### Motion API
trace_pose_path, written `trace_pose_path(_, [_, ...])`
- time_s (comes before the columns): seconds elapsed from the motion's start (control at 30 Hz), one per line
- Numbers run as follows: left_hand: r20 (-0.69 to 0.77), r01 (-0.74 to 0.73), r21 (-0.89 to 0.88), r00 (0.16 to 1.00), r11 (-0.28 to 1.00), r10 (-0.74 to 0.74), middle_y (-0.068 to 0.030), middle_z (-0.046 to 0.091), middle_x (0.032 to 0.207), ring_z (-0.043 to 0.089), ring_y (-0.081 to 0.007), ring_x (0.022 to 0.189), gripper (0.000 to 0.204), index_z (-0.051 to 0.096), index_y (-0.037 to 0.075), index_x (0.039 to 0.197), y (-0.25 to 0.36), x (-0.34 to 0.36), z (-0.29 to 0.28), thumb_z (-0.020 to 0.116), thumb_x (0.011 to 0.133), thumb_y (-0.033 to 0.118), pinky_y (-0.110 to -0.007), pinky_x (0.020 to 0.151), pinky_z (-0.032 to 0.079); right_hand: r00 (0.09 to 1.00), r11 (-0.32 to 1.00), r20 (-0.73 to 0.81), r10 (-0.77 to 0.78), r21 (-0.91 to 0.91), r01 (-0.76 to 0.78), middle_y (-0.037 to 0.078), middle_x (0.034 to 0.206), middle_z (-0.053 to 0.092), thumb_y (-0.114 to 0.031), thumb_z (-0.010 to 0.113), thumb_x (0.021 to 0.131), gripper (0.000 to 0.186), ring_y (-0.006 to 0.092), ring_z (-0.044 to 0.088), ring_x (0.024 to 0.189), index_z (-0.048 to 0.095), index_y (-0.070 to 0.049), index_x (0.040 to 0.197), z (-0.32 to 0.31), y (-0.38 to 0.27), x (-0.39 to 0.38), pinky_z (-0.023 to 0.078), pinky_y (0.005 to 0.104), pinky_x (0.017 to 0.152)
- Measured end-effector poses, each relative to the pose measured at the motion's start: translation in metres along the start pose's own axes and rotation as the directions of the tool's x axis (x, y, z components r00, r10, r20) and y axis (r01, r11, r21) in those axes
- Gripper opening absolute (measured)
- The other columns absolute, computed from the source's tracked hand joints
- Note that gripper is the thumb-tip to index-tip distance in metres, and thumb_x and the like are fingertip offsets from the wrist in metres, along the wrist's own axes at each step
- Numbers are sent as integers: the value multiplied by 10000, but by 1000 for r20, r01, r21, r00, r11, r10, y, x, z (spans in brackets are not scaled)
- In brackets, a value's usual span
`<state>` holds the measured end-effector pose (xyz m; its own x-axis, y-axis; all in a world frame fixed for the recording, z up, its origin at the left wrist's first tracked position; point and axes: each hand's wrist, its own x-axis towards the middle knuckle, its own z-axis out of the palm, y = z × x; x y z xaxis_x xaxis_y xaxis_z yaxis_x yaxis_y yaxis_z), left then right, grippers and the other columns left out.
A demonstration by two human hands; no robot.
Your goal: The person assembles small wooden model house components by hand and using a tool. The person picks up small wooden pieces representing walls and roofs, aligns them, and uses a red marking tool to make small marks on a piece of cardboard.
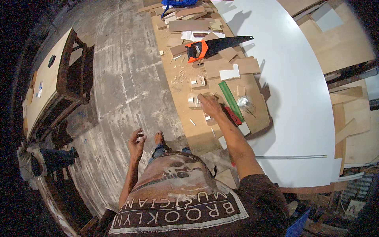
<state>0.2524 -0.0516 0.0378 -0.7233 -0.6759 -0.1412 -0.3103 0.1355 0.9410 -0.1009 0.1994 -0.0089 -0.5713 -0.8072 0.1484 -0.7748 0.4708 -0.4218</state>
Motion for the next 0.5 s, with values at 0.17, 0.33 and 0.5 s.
trace_pose_path(0.17, [4,18,15,1000,1000,-18,-102,641,1219,640,-200,1025,449,643,78,1292,2,1,-1,751,874,203,-380,764,584,1000,1000,-22,-21,-5,21,181,807,665,-50,670,832,194,380,664,777,565,-45,995,0,-2,0,509,485,679])
trace_pose_path(0.33, [3,41,20,999,999,-41,-68,650,1233,648,-184,1025,455,639,97,1298,2,0,-1,756,871,202,-394,800,547,998,998,-29,-57,-6,56,176,798,658,-42,668,831,196,380,656,771,565,-41,998,-2,-3,0,507,482,677])
trace_pose_path(0.5, [4,72,25,997,997,-72,-42,656,1246,650,-169,1031,456,636,104,1301,4,0,-1,760,874,203,-411,849,506,997,997,-30,-75,15,76,181,806,653,-44,666,831,192,379,649,777,567,-38,996,-7,-7,2,506,475,681])
